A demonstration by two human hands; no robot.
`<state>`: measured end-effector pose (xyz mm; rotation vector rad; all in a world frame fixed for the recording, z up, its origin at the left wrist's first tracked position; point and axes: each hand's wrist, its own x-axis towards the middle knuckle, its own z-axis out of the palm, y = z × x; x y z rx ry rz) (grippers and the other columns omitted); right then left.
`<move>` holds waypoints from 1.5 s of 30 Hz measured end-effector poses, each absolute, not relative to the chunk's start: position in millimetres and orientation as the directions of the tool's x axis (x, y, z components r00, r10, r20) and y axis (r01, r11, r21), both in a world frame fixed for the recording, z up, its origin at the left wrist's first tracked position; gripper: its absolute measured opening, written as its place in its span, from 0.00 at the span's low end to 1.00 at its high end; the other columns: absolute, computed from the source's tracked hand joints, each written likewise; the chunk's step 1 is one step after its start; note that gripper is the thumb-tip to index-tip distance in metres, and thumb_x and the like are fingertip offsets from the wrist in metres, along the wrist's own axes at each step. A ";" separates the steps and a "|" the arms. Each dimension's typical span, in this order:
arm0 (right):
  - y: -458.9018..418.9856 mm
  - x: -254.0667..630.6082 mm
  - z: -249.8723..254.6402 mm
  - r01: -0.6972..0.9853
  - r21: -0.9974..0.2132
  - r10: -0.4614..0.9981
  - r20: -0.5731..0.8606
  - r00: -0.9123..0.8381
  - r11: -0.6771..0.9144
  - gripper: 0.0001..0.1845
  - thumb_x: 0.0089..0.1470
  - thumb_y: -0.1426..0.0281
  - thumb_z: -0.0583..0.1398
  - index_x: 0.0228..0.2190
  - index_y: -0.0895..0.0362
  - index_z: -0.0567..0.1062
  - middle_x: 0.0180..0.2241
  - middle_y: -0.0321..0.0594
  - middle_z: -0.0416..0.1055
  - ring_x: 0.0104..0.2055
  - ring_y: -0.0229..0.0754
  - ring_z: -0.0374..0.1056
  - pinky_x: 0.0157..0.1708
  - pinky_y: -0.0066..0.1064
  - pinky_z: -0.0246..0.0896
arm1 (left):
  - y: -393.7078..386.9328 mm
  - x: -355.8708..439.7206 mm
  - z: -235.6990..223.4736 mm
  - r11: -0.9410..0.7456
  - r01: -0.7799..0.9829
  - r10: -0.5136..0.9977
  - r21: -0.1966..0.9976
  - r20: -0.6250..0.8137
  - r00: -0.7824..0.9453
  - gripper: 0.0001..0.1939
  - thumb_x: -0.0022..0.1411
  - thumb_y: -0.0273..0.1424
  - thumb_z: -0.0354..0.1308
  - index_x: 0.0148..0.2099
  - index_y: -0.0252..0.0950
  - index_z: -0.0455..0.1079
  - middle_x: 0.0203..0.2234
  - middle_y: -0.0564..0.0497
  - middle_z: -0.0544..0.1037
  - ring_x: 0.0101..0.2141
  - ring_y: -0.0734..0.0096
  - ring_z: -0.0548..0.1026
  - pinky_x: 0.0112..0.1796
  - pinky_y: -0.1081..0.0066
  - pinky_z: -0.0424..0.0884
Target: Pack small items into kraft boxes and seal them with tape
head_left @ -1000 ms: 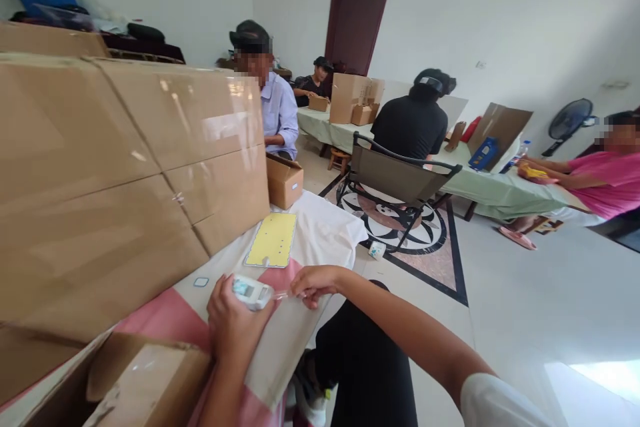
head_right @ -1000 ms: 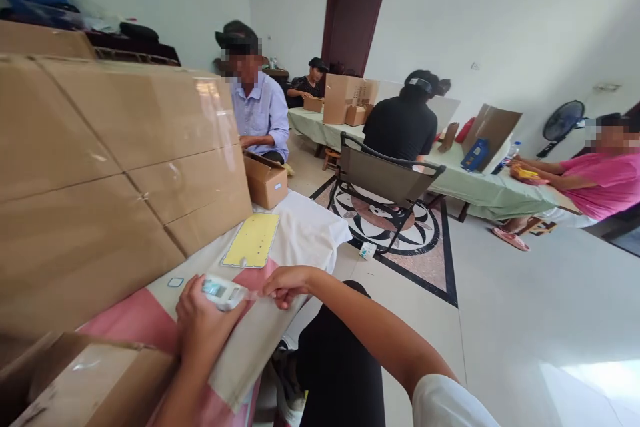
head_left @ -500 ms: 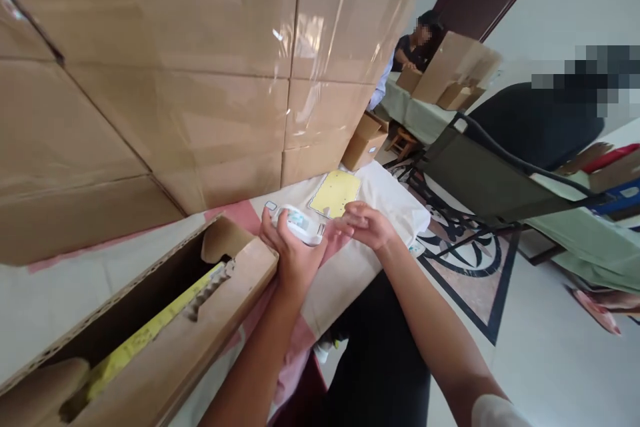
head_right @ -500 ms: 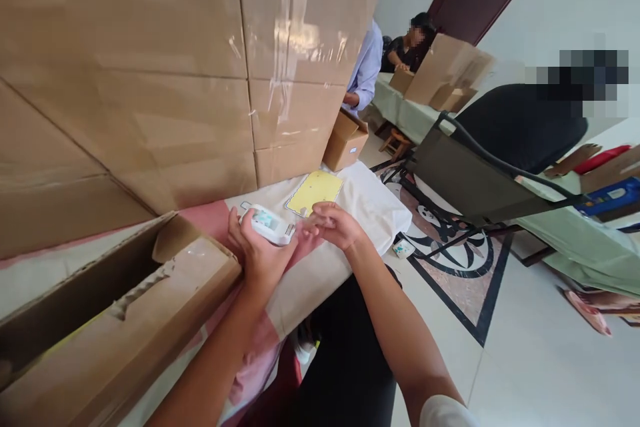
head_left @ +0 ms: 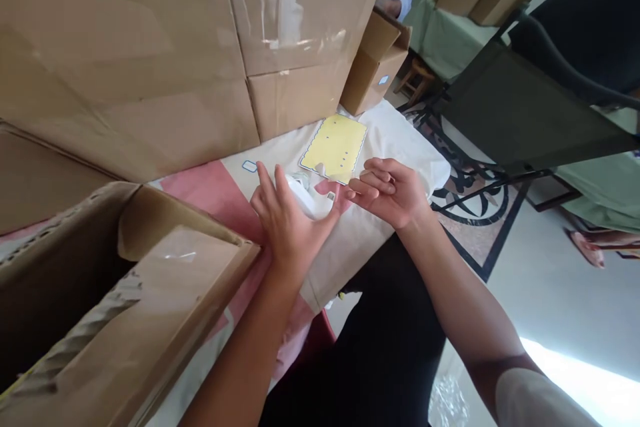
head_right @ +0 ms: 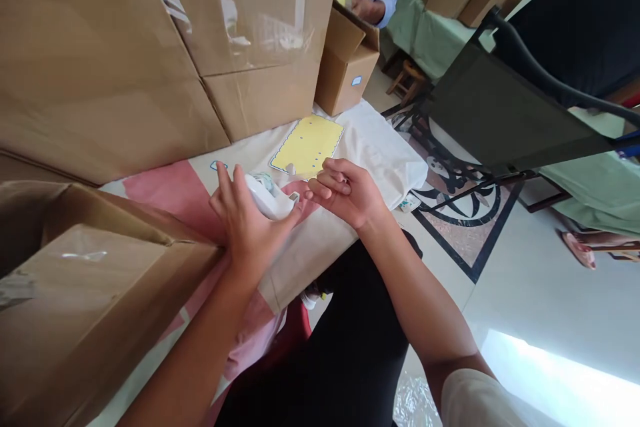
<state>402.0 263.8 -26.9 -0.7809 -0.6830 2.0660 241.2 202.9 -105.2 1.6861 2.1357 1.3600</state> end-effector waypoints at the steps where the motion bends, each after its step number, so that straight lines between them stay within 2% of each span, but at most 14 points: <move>1: 264.0 403.9 -27.9 -0.488 -0.692 0.826 -0.295 -0.481 -0.532 0.31 0.50 0.71 0.65 0.20 0.56 0.44 0.13 0.25 0.35 0.20 0.32 0.50 0.36 0.30 0.66 | 202.9 240.9 -105.0 -0.009 0.731 0.822 0.683 0.421 -0.383 0.58 0.50 0.58 0.69 0.71 0.30 0.52 0.72 0.26 0.50 0.67 0.31 0.57 0.63 0.40 0.57; 4: 264.7 410.1 -30.1 -0.451 -0.705 0.814 -0.325 -0.481 -0.548 0.31 0.51 0.71 0.65 0.20 0.56 0.44 0.14 0.25 0.35 0.21 0.32 0.51 0.38 0.30 0.67 | 202.7 240.3 -103.4 -0.051 0.737 0.818 0.674 0.451 -0.356 0.55 0.50 0.54 0.70 0.70 0.31 0.54 0.70 0.29 0.58 0.66 0.36 0.60 0.63 0.43 0.57; 7: 265.3 414.9 -31.6 -0.374 -0.747 0.803 -0.347 -0.485 -0.549 0.31 0.52 0.70 0.64 0.20 0.55 0.43 0.14 0.26 0.34 0.21 0.32 0.53 0.43 0.34 0.68 | 202.1 240.1 -100.9 -0.092 0.726 0.816 0.681 0.470 -0.337 0.45 0.52 0.50 0.70 0.65 0.34 0.59 0.65 0.33 0.65 0.64 0.40 0.62 0.63 0.44 0.56; 10: 265.5 417.2 -32.3 -0.283 -0.803 0.808 -0.365 -0.463 -0.525 0.32 0.54 0.67 0.64 0.20 0.55 0.43 0.15 0.25 0.33 0.22 0.32 0.55 0.44 0.35 0.68 | 201.3 240.6 -98.9 -0.078 0.676 0.838 0.733 0.415 -0.354 0.39 0.53 0.49 0.69 0.59 0.36 0.62 0.64 0.35 0.64 0.66 0.42 0.61 0.65 0.42 0.55; 13: 265.0 418.9 -32.0 -0.207 -0.823 0.798 -0.400 -0.450 -0.529 0.32 0.58 0.64 0.63 0.20 0.55 0.44 0.15 0.25 0.34 0.21 0.32 0.55 0.44 0.35 0.68 | 200.9 240.8 -97.6 -0.060 0.664 0.836 0.745 0.401 -0.375 0.36 0.52 0.51 0.69 0.56 0.37 0.63 0.64 0.37 0.64 0.65 0.43 0.62 0.64 0.40 0.57; 17: 263.1 423.6 -30.9 -0.189 -0.787 0.752 -0.444 -0.487 -0.587 0.28 0.63 0.69 0.57 0.19 0.54 0.45 0.15 0.25 0.34 0.21 0.32 0.56 0.42 0.34 0.67 | 200.4 239.1 -95.8 -0.035 0.674 0.847 0.738 0.380 -0.372 0.33 0.55 0.56 0.63 0.54 0.40 0.65 0.62 0.43 0.66 0.65 0.48 0.62 0.64 0.37 0.57; 22: 259.0 428.1 -31.3 -0.112 -0.754 0.700 -0.530 -0.479 -0.647 0.27 0.64 0.72 0.55 0.18 0.54 0.48 0.15 0.27 0.34 0.21 0.33 0.57 0.41 0.33 0.67 | 199.9 237.4 -95.4 -0.027 0.672 0.855 0.740 0.365 -0.368 0.33 0.57 0.59 0.59 0.55 0.44 0.64 0.61 0.47 0.67 0.66 0.49 0.61 0.64 0.35 0.55; 26: 256.4 432.8 -33.2 -0.039 -0.752 0.682 -0.574 -0.454 -0.658 0.30 0.63 0.69 0.60 0.17 0.53 0.48 0.15 0.26 0.33 0.21 0.34 0.56 0.40 0.35 0.67 | 201.3 237.9 -99.6 -0.068 0.721 0.824 0.690 0.446 -0.350 0.33 0.51 0.47 0.69 0.55 0.40 0.64 0.59 0.42 0.68 0.63 0.49 0.64 0.63 0.41 0.59; 29: 255.0 441.4 -34.6 -0.028 -0.768 0.684 -0.553 -0.476 -0.640 0.31 0.61 0.68 0.62 0.17 0.53 0.48 0.15 0.26 0.34 0.21 0.34 0.57 0.40 0.35 0.67 | 202.8 238.1 -102.0 -0.064 0.745 0.803 0.665 0.477 -0.357 0.34 0.47 0.39 0.72 0.55 0.38 0.65 0.59 0.40 0.69 0.62 0.49 0.65 0.62 0.45 0.62; 34: 251.8 456.5 -38.1 0.016 -0.823 0.661 -0.468 -0.587 -0.568 0.30 0.58 0.66 0.64 0.15 0.54 0.51 0.14 0.27 0.39 0.21 0.34 0.59 0.38 0.34 0.66 | 203.3 237.2 -102.1 -0.051 0.756 0.809 0.653 0.471 -0.352 0.36 0.45 0.39 0.73 0.55 0.38 0.65 0.59 0.39 0.69 0.62 0.48 0.65 0.62 0.46 0.61; 39: 249.6 464.7 -45.5 0.126 -0.846 0.606 -0.468 -0.643 -0.519 0.28 0.56 0.66 0.66 0.14 0.56 0.58 0.14 0.28 0.45 0.20 0.33 0.59 0.28 0.29 0.59 | 202.6 237.3 -101.3 -0.031 0.754 0.815 0.656 0.453 -0.360 0.36 0.45 0.38 0.73 0.55 0.39 0.65 0.60 0.39 0.68 0.62 0.46 0.65 0.62 0.46 0.62; 45: 249.2 467.1 -54.4 0.309 -0.773 0.475 -0.598 -0.645 -0.554 0.25 0.56 0.61 0.66 0.16 0.56 0.64 0.13 0.26 0.47 0.16 0.28 0.45 0.18 0.24 0.41 | 201.2 238.3 -101.2 -0.029 0.752 0.813 0.658 0.453 -0.365 0.35 0.47 0.38 0.71 0.56 0.39 0.64 0.60 0.38 0.69 0.62 0.47 0.65 0.62 0.47 0.61</move>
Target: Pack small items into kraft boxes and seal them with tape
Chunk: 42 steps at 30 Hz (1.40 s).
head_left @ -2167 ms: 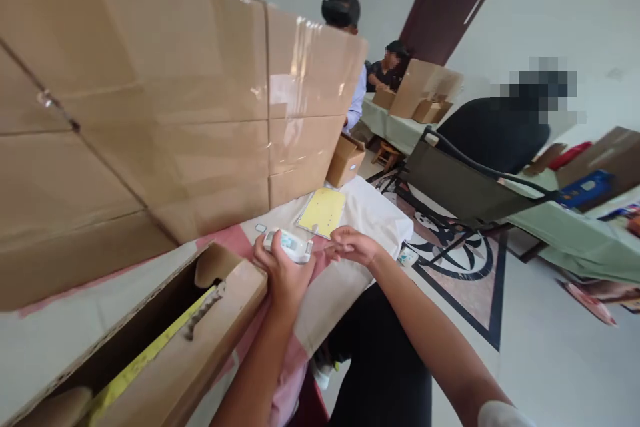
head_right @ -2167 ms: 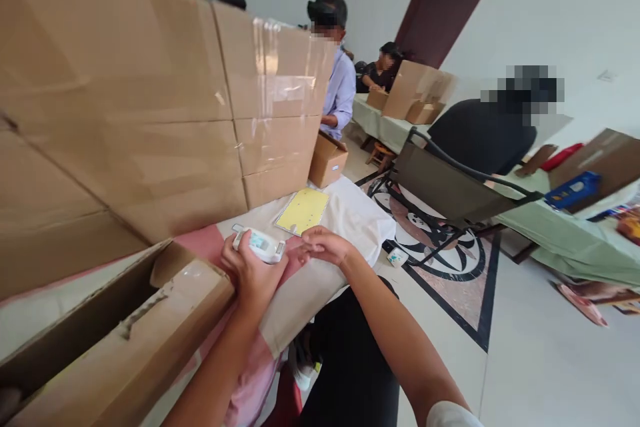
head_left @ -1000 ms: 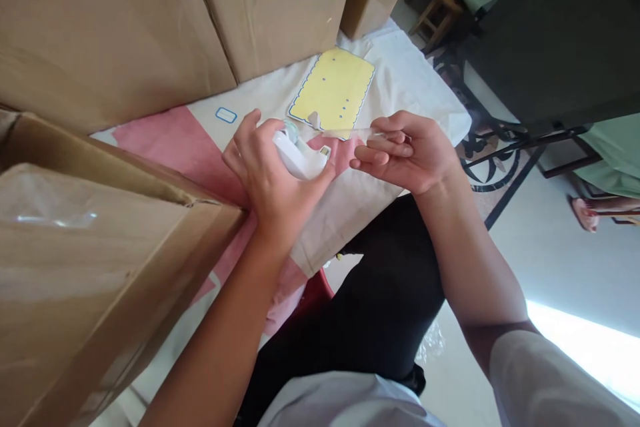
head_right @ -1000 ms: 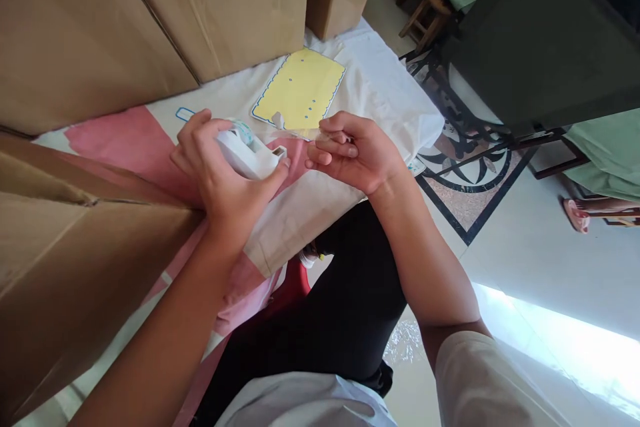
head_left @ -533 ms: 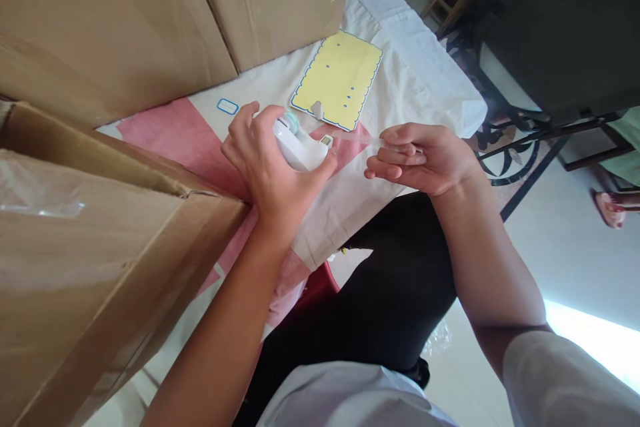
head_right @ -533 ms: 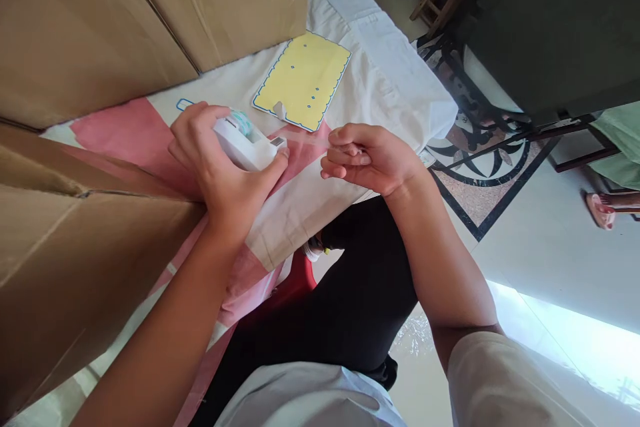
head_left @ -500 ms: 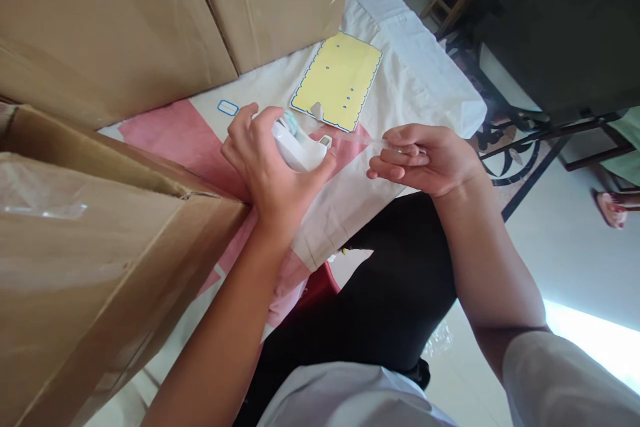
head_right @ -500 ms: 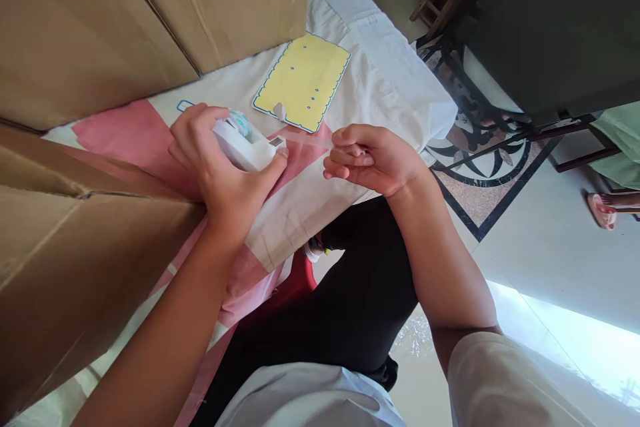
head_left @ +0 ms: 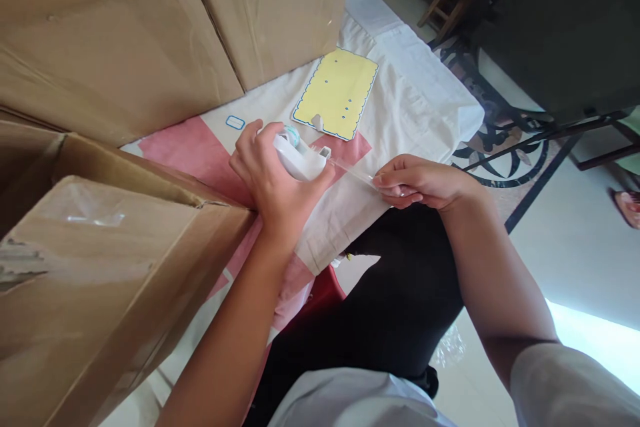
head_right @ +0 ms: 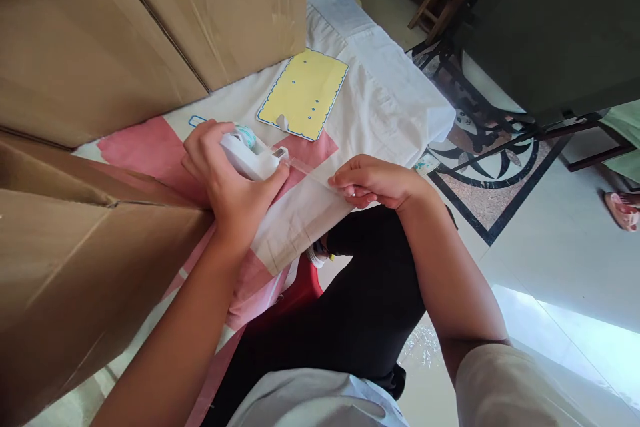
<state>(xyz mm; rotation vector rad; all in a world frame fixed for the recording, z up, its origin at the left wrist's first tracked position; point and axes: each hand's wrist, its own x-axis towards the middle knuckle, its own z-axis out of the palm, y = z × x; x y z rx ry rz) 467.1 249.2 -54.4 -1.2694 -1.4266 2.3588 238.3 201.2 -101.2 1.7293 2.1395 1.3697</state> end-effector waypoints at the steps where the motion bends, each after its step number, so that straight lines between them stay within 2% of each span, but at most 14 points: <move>1: 249.1 466.4 -55.1 0.339 -0.767 0.473 -0.615 -0.631 -0.545 0.25 0.55 0.60 0.67 0.16 0.57 0.65 0.13 0.26 0.47 0.16 0.27 0.43 0.17 0.24 0.39 | 201.0 238.3 -101.1 -0.031 0.746 0.817 0.665 0.447 -0.364 0.35 0.48 0.39 0.71 0.56 0.39 0.64 0.60 0.38 0.68 0.62 0.47 0.65 0.63 0.48 0.60; 4: 249.2 465.9 -54.4 0.514 -0.732 0.527 -0.680 -0.510 -0.447 0.26 0.54 0.59 0.67 0.15 0.57 0.63 0.14 0.28 0.50 0.16 0.27 0.43 0.16 0.24 0.34 | 200.7 237.4 -100.4 -0.038 0.723 0.832 0.690 0.423 -0.360 0.35 0.48 0.40 0.71 0.57 0.39 0.63 0.61 0.39 0.66 0.64 0.46 0.62 0.64 0.47 0.56; 8: 252.2 471.8 -46.9 0.749 -0.583 0.611 -0.728 -0.311 -0.314 0.30 0.58 0.54 0.65 0.16 0.57 0.63 0.12 0.31 0.51 0.15 0.28 0.44 0.15 0.26 0.34 | 201.9 233.8 -99.8 -0.035 0.704 0.823 0.709 0.420 -0.382 0.36 0.47 0.39 0.72 0.57 0.40 0.62 0.61 0.39 0.66 0.63 0.45 0.62 0.64 0.47 0.57; 10: 255.2 472.8 -41.7 0.700 -0.655 0.711 -0.633 -0.305 -0.284 0.29 0.59 0.54 0.64 0.16 0.58 0.66 0.12 0.32 0.54 0.16 0.29 0.48 0.17 0.26 0.42 | 202.7 232.1 -100.3 -0.039 0.690 0.822 0.723 0.415 -0.389 0.36 0.48 0.39 0.71 0.57 0.40 0.62 0.61 0.38 0.66 0.63 0.44 0.62 0.64 0.47 0.57; 12: 258.8 467.8 -37.1 0.580 -0.782 0.837 -0.463 -0.291 -0.230 0.25 0.59 0.56 0.64 0.19 0.59 0.70 0.16 0.36 0.63 0.18 0.31 0.55 0.20 0.25 0.51 | 203.4 231.0 -101.3 -0.047 0.683 0.825 0.728 0.415 -0.385 0.35 0.49 0.39 0.71 0.57 0.39 0.62 0.61 0.38 0.65 0.64 0.44 0.61 0.64 0.46 0.55; 15: 263.5 447.3 -33.0 0.398 -0.899 0.910 -0.309 -0.276 -0.184 0.16 0.58 0.60 0.64 0.27 0.61 0.73 0.28 0.45 0.75 0.28 0.37 0.70 0.25 0.24 0.61 | 203.8 230.3 -103.1 -0.056 0.707 0.815 0.705 0.441 -0.375 0.35 0.50 0.39 0.71 0.57 0.40 0.62 0.61 0.38 0.66 0.63 0.45 0.62 0.64 0.46 0.56; 17: 265.5 428.0 -32.7 0.320 -0.919 0.883 -0.337 -0.327 -0.232 0.12 0.58 0.62 0.63 0.33 0.60 0.74 0.34 0.47 0.79 0.35 0.41 0.75 0.27 0.25 0.66 | 203.9 229.9 -104.0 -0.060 0.722 0.809 0.689 0.457 -0.369 0.35 0.49 0.38 0.72 0.57 0.40 0.62 0.61 0.38 0.67 0.63 0.45 0.64 0.63 0.47 0.58; 20: 266.6 399.3 -34.9 0.329 -0.883 0.791 -0.452 -0.412 -0.334 0.11 0.60 0.63 0.62 0.36 0.60 0.72 0.33 0.46 0.79 0.33 0.43 0.77 0.23 0.23 0.64 | 203.9 229.1 -104.7 -0.080 0.727 0.804 0.682 0.475 -0.357 0.36 0.48 0.37 0.72 0.57 0.39 0.62 0.60 0.37 0.67 0.63 0.44 0.63 0.63 0.47 0.58; 23: 265.7 379.0 -38.9 0.384 -0.850 0.704 -0.517 -0.487 -0.359 0.14 0.65 0.62 0.59 0.31 0.60 0.71 0.25 0.44 0.77 0.23 0.39 0.73 0.15 0.21 0.51 | 203.9 228.2 -104.9 -0.102 0.711 0.804 0.695 0.478 -0.352 0.36 0.50 0.37 0.71 0.57 0.37 0.61 0.60 0.36 0.66 0.63 0.44 0.62 0.63 0.46 0.56; 25: 264.2 372.3 -41.9 0.402 -0.841 0.693 -0.532 -0.487 -0.363 0.19 0.67 0.62 0.57 0.26 0.60 0.69 0.17 0.40 0.70 0.16 0.36 0.65 0.13 0.22 0.44 | 203.6 227.8 -105.1 -0.101 0.706 0.806 0.701 0.473 -0.355 0.36 0.48 0.36 0.72 0.57 0.38 0.61 0.60 0.36 0.66 0.63 0.44 0.62 0.63 0.47 0.56; 28: 261.8 372.0 -45.3 0.403 -0.810 0.699 -0.578 -0.422 -0.427 0.22 0.67 0.61 0.57 0.22 0.58 0.66 0.09 0.33 0.58 0.10 0.32 0.51 0.12 0.24 0.40 | 203.2 227.3 -105.8 -0.095 0.717 0.801 0.691 0.481 -0.357 0.38 0.45 0.34 0.73 0.57 0.38 0.62 0.61 0.37 0.67 0.63 0.45 0.63 0.63 0.48 0.57; 30: 260.8 376.2 -46.8 0.393 -0.787 0.671 -0.613 -0.418 -0.475 0.23 0.67 0.62 0.57 0.21 0.57 0.65 0.08 0.31 0.54 0.10 0.31 0.46 0.12 0.23 0.39 | 203.2 227.3 -106.5 -0.097 0.722 0.798 0.685 0.487 -0.354 0.38 0.45 0.33 0.73 0.57 0.38 0.63 0.61 0.37 0.67 0.63 0.44 0.63 0.62 0.49 0.58; 36: 261.6 391.2 -52.5 0.246 -0.860 0.631 -0.498 -0.594 -0.447 0.17 0.63 0.67 0.60 0.23 0.61 0.72 0.08 0.28 0.52 0.10 0.28 0.45 0.14 0.21 0.40 | 204.3 227.8 -108.4 -0.104 0.725 0.780 0.681 0.508 -0.365 0.36 0.47 0.35 0.73 0.56 0.37 0.65 0.60 0.36 0.68 0.62 0.44 0.65 0.62 0.48 0.58; 42: 261.9 391.8 -57.8 0.118 -0.889 0.696 -0.423 -0.581 -0.442 0.13 0.55 0.72 0.59 0.20 0.62 0.72 0.08 0.30 0.55 0.10 0.28 0.46 0.14 0.21 0.40 | 203.6 227.1 -109.6 -0.115 0.749 0.779 0.652 0.527 -0.340 0.35 0.48 0.37 0.73 0.57 0.36 0.65 0.60 0.35 0.69 0.62 0.43 0.65 0.61 0.47 0.60</move>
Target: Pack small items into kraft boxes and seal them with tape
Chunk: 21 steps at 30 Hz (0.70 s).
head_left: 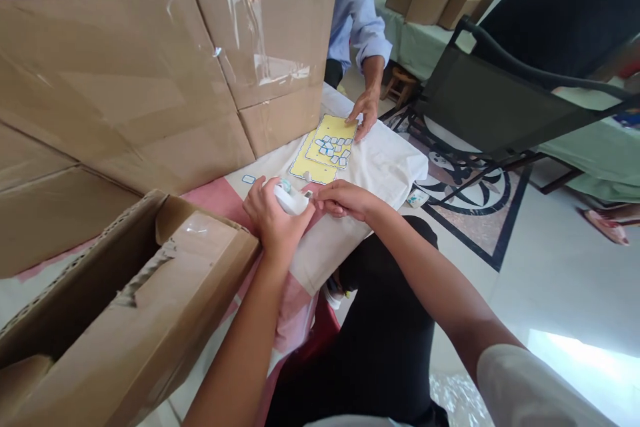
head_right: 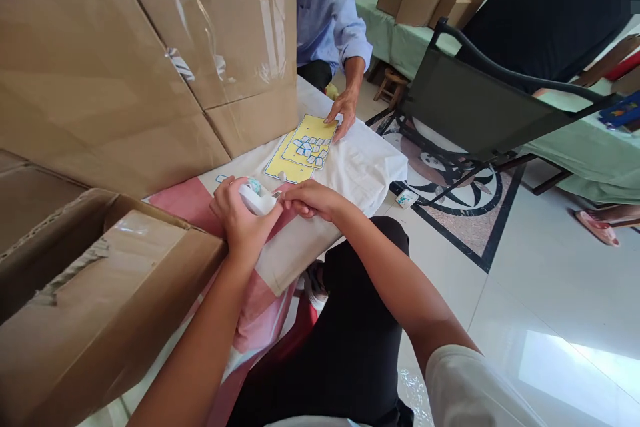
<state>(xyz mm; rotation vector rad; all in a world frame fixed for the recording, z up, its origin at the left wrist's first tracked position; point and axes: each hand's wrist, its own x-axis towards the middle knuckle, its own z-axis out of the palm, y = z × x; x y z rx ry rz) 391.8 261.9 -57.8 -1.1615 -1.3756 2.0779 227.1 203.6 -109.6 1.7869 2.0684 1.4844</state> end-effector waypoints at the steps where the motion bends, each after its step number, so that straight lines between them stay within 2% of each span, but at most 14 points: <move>1: 261.5 391.7 -57.2 0.107 -0.889 0.700 -0.421 -0.577 -0.446 0.13 0.54 0.73 0.59 0.19 0.62 0.71 0.08 0.30 0.55 0.10 0.28 0.46 0.14 0.21 0.40 | 203.2 226.9 -109.6 -0.121 0.754 0.780 0.645 0.532 -0.330 0.36 0.49 0.38 0.72 0.57 0.36 0.65 0.60 0.34 0.69 0.62 0.43 0.65 0.61 0.47 0.60; 6: 258.5 396.7 -51.2 0.091 -0.883 0.719 -0.431 -0.544 -0.461 0.13 0.52 0.75 0.56 0.18 0.60 0.69 0.07 0.29 0.52 0.10 0.29 0.43 0.14 0.22 0.41 | 203.1 226.3 -109.6 -0.117 0.749 0.786 0.653 0.522 -0.331 0.38 0.48 0.41 0.73 0.58 0.36 0.64 0.60 0.34 0.69 0.62 0.41 0.65 0.61 0.46 0.59; 11: 253.5 400.7 -54.3 0.101 -0.876 0.697 -0.441 -0.566 -0.472 0.11 0.52 0.73 0.58 0.19 0.60 0.70 0.07 0.30 0.53 0.10 0.29 0.45 0.13 0.22 0.41 | 203.8 226.7 -108.7 -0.138 0.732 0.761 0.668 0.544 -0.353 0.37 0.47 0.38 0.72 0.57 0.36 0.64 0.59 0.34 0.69 0.61 0.41 0.66 0.61 0.46 0.61; 16: 253.1 402.2 -62.9 0.087 -0.882 0.678 -0.416 -0.607 -0.463 0.09 0.50 0.72 0.58 0.21 0.60 0.71 0.08 0.30 0.55 0.11 0.30 0.45 0.13 0.22 0.42 | 203.3 227.9 -109.1 -0.169 0.701 0.730 0.693 0.566 -0.383 0.38 0.47 0.34 0.72 0.59 0.36 0.62 0.54 0.39 0.67 0.58 0.47 0.66 0.60 0.49 0.65; 21: 253.1 403.1 -61.6 0.060 -0.901 0.694 -0.371 -0.617 -0.429 0.09 0.50 0.70 0.59 0.21 0.60 0.71 0.08 0.29 0.56 0.11 0.29 0.46 0.15 0.22 0.42 | 204.5 228.0 -110.4 -0.211 0.672 0.729 0.710 0.572 -0.376 0.42 0.47 0.33 0.72 0.61 0.35 0.59 0.56 0.37 0.64 0.59 0.49 0.65 0.62 0.51 0.65</move>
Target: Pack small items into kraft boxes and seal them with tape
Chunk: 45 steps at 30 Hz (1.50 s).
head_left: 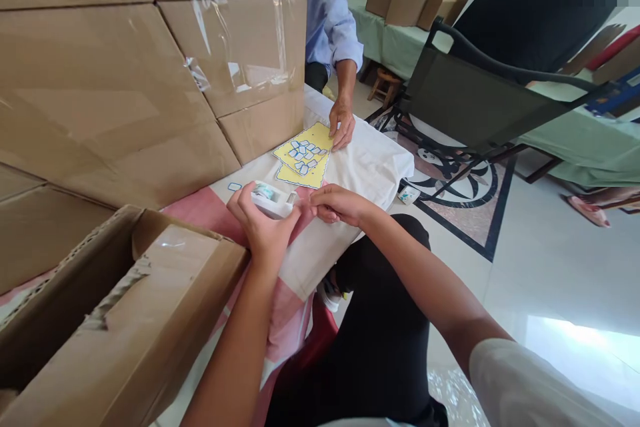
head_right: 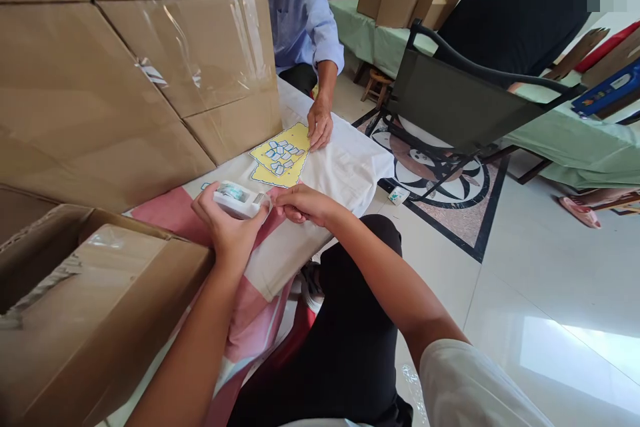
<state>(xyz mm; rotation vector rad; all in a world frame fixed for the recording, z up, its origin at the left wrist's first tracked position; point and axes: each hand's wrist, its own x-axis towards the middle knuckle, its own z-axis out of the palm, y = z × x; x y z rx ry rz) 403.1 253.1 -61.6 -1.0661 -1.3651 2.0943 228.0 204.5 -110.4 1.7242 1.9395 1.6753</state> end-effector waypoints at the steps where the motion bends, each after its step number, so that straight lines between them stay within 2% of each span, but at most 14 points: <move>1: 253.0 403.2 -60.7 0.059 -0.905 0.701 -0.366 -0.612 -0.421 0.10 0.50 0.70 0.60 0.21 0.60 0.71 0.08 0.29 0.56 0.12 0.29 0.47 0.15 0.22 0.42 | 205.1 227.8 -111.0 -0.213 0.667 0.738 0.714 0.565 -0.369 0.43 0.47 0.33 0.72 0.62 0.35 0.58 0.57 0.37 0.63 0.60 0.49 0.65 0.62 0.51 0.64; 4: 253.4 403.1 -60.1 0.069 -0.917 0.730 -0.355 -0.584 -0.392 0.12 0.52 0.68 0.60 0.20 0.60 0.71 0.09 0.29 0.56 0.12 0.28 0.46 0.16 0.22 0.42 | 206.8 227.0 -113.2 -0.210 0.658 0.771 0.723 0.537 -0.344 0.44 0.49 0.33 0.71 0.64 0.36 0.55 0.58 0.36 0.62 0.62 0.48 0.63 0.63 0.50 0.63; 15: 251.0 405.4 -56.7 0.079 -0.962 0.748 -0.253 -0.613 -0.261 0.14 0.56 0.64 0.60 0.24 0.60 0.73 0.10 0.27 0.56 0.14 0.28 0.46 0.18 0.23 0.42 | 207.8 224.9 -114.3 -0.176 0.710 0.797 0.682 0.522 -0.304 0.44 0.48 0.35 0.72 0.63 0.35 0.57 0.56 0.36 0.64 0.60 0.45 0.63 0.61 0.46 0.64; 17: 250.8 405.4 -53.9 0.102 -0.957 0.762 -0.278 -0.585 -0.271 0.14 0.56 0.64 0.60 0.23 0.60 0.72 0.10 0.27 0.54 0.14 0.27 0.45 0.18 0.23 0.40 | 207.9 225.3 -115.0 -0.176 0.706 0.796 0.686 0.521 -0.309 0.44 0.48 0.35 0.73 0.63 0.35 0.57 0.56 0.36 0.64 0.60 0.45 0.63 0.61 0.47 0.65; 23: 251.7 404.9 -66.9 0.361 -0.880 0.755 -0.458 -0.470 -0.309 0.13 0.56 0.69 0.60 0.21 0.59 0.70 0.11 0.27 0.53 0.14 0.27 0.45 0.15 0.22 0.37 | 206.1 226.7 -114.3 -0.157 0.699 0.808 0.698 0.498 -0.316 0.45 0.47 0.33 0.73 0.63 0.36 0.57 0.57 0.36 0.62 0.61 0.45 0.63 0.62 0.46 0.64; 29: 251.7 408.9 -89.6 0.402 -0.864 0.750 -0.476 -0.460 -0.302 0.16 0.52 0.69 0.65 0.19 0.58 0.68 0.11 0.27 0.54 0.13 0.28 0.46 0.13 0.23 0.37 | 206.9 225.4 -115.1 -0.139 0.701 0.785 0.700 0.509 -0.352 0.44 0.49 0.36 0.74 0.63 0.34 0.58 0.57 0.35 0.63 0.61 0.46 0.64 0.62 0.49 0.65; 31: 249.7 413.5 -89.2 0.379 -0.883 0.767 -0.440 -0.466 -0.276 0.16 0.53 0.66 0.65 0.20 0.58 0.68 0.10 0.28 0.55 0.13 0.28 0.47 0.14 0.23 0.37 | 208.7 224.1 -117.3 -0.125 0.693 0.783 0.710 0.500 -0.371 0.44 0.50 0.37 0.73 0.64 0.34 0.58 0.58 0.35 0.63 0.62 0.46 0.63 0.62 0.49 0.66; 34: 244.5 418.9 -80.1 0.297 -0.934 0.806 -0.327 -0.493 -0.197 0.19 0.58 0.57 0.61 0.24 0.57 0.68 0.11 0.28 0.56 0.15 0.30 0.47 0.17 0.24 0.42 | 209.9 224.4 -115.7 -0.122 0.681 0.789 0.723 0.486 -0.375 0.43 0.50 0.39 0.73 0.63 0.34 0.58 0.59 0.33 0.63 0.64 0.44 0.62 0.63 0.46 0.64; 36: 239.0 419.1 -69.9 0.249 -0.961 0.830 -0.235 -0.505 -0.120 0.23 0.59 0.51 0.59 0.25 0.57 0.68 0.12 0.27 0.56 0.16 0.30 0.47 0.20 0.25 0.44 | 207.9 225.9 -107.6 -0.182 0.615 0.775 0.767 0.496 -0.390 0.37 0.53 0.40 0.71 0.60 0.34 0.61 0.61 0.31 0.62 0.67 0.44 0.58 0.66 0.43 0.58; 38: 230.3 416.0 -58.0 0.209 -0.977 0.853 -0.141 -0.502 -0.039 0.26 0.58 0.46 0.59 0.25 0.56 0.68 0.13 0.28 0.55 0.17 0.31 0.47 0.21 0.26 0.44 | 201.7 227.3 -92.9 -0.286 0.504 0.755 0.815 0.516 -0.405 0.26 0.61 0.41 0.65 0.56 0.35 0.63 0.61 0.32 0.64 0.67 0.47 0.60 0.67 0.44 0.57; 41: 209.3 406.2 -39.1 0.152 -0.986 0.879 -0.012 -0.477 0.069 0.29 0.58 0.42 0.58 0.26 0.56 0.68 0.15 0.28 0.55 0.19 0.33 0.48 0.23 0.28 0.45 | 181.8 228.7 -64.3 -0.392 0.368 0.770 0.843 0.520 -0.371 0.18 0.69 0.42 0.55 0.54 0.36 0.65 0.51 0.38 0.75 0.54 0.58 0.76 0.58 0.54 0.72; 43: 190.6 396.9 -27.1 0.120 -0.986 0.877 0.045 -0.478 0.116 0.30 0.58 0.41 0.58 0.25 0.55 0.67 0.16 0.30 0.56 0.19 0.33 0.49 0.23 0.28 0.45 | 161.5 229.6 -47.6 -0.406 0.332 0.808 0.851 0.504 -0.304 0.19 0.69 0.43 0.56 0.55 0.36 0.68 0.45 0.42 0.79 0.46 0.62 0.80 0.49 0.62 0.79; 45: 170.9 385.8 -17.7 0.090 -0.986 0.861 0.076 -0.503 0.139 0.29 0.59 0.42 0.59 0.25 0.55 0.68 0.17 0.30 0.56 0.20 0.34 0.49 0.22 0.28 0.45 | 137.5 229.5 -36.5 -0.403 0.317 0.833 0.859 0.487 -0.261 0.17 0.68 0.43 0.59 0.52 0.37 0.73 0.42 0.44 0.81 0.42 0.63 0.82 0.43 0.66 0.80</move>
